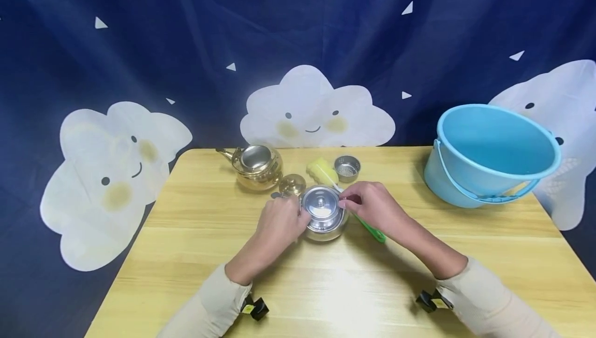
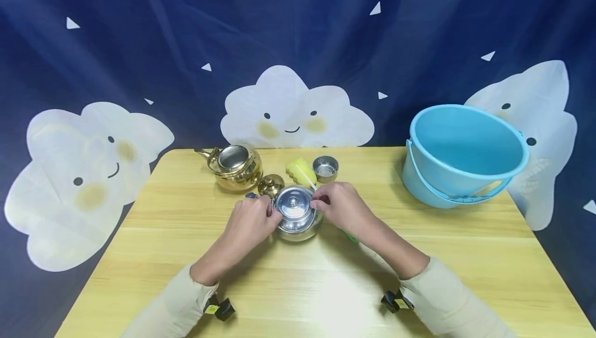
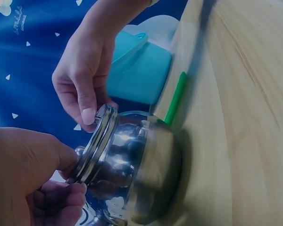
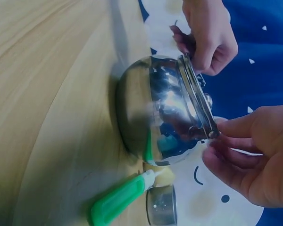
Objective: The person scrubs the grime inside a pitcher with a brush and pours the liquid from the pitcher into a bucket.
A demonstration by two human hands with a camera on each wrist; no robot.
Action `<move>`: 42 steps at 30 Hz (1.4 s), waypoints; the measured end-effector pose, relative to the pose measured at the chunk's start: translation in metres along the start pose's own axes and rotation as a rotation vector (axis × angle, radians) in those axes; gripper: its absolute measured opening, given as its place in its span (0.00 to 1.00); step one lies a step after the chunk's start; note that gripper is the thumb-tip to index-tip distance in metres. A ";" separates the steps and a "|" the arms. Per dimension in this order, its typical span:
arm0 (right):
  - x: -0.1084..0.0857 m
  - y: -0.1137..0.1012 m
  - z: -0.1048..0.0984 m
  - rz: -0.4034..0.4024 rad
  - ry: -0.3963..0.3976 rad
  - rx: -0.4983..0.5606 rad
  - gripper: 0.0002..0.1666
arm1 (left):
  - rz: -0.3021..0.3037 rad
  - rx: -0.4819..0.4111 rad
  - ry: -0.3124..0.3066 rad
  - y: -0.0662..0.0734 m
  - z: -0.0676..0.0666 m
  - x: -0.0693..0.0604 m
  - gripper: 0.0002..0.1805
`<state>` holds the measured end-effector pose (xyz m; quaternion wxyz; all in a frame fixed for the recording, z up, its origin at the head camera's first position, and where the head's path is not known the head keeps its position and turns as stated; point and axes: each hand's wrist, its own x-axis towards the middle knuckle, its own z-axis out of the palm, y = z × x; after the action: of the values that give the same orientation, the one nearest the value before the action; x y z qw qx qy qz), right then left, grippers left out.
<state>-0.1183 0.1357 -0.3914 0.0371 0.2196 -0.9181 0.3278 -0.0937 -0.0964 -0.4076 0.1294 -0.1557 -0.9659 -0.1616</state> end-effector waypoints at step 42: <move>0.019 -0.024 0.025 -0.381 -0.017 -0.170 0.13 | 0.058 0.214 0.108 -0.001 0.007 -0.005 0.21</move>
<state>-0.1237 0.0966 -0.3925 0.1090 0.3881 -0.8846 0.2345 -0.0907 -0.0966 -0.4158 0.2020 -0.1601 -0.9642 -0.0618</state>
